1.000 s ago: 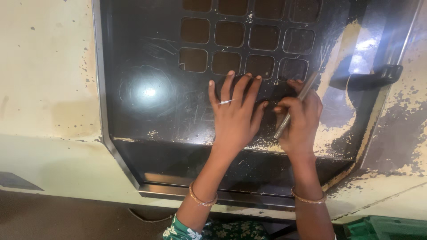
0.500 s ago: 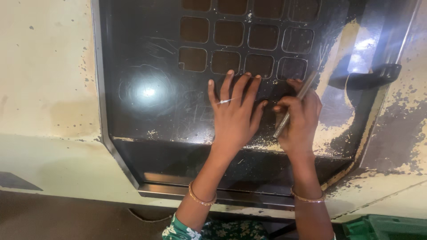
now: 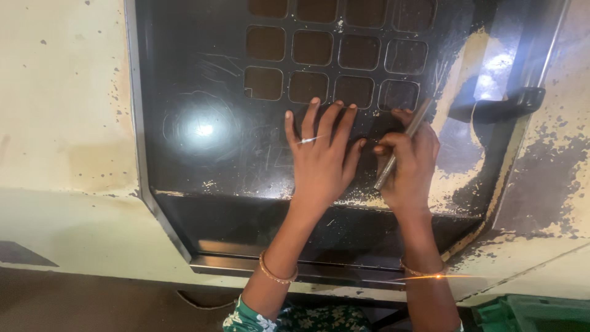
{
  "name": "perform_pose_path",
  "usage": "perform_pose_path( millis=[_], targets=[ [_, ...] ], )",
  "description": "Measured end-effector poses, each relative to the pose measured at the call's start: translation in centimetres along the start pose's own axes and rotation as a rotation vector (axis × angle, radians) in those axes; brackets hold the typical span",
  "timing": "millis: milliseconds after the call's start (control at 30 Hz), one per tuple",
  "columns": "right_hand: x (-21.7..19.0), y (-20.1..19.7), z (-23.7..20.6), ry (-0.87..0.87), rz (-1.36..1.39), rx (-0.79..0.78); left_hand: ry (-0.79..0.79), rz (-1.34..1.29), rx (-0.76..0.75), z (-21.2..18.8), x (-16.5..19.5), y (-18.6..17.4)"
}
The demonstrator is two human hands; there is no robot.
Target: The person uses a metal rod to scrape residue from the surface of a machine. They open the machine door to access internal components and continue scraping. The person repeats this process multiple times.
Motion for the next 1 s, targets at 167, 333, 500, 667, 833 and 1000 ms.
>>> perform_pose_path(
  millis=[167,333,500,667,833,1000],
  targets=[
    [-0.06,-0.02,0.0,-0.003,0.011,-0.002,0.009,0.005,0.008,-0.01,-0.02,-0.04],
    [-0.13,-0.02,0.11,-0.014,0.012,-0.007,0.012,-0.002,0.022,0.05,-0.05,-0.07],
    [-0.35,-0.01,0.22,-0.017,-0.008,0.002,0.011,0.0,0.018,-0.01,-0.09,-0.08],
    [-0.6,-0.18,0.51,-0.031,-0.011,-0.028,0.02,-0.006,0.018,0.0,-0.18,-0.21],
    [-0.82,-0.25,0.68,-0.04,-0.016,-0.019,0.022,-0.005,0.018,0.1,-0.2,-0.26],
    [-0.71,-0.19,0.64,-0.016,-0.019,-0.039,0.02,-0.007,0.016,0.08,-0.22,-0.23]
  ],
)
Point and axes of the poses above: each hand's wrist, its own z-axis towards the middle knuckle, its own y-axis out of the palm, x = y × z, the point moved 2 cm from there along z, towards the middle knuckle, and after that the axes turned 5 degrees about -z, right-handed, at the moved point
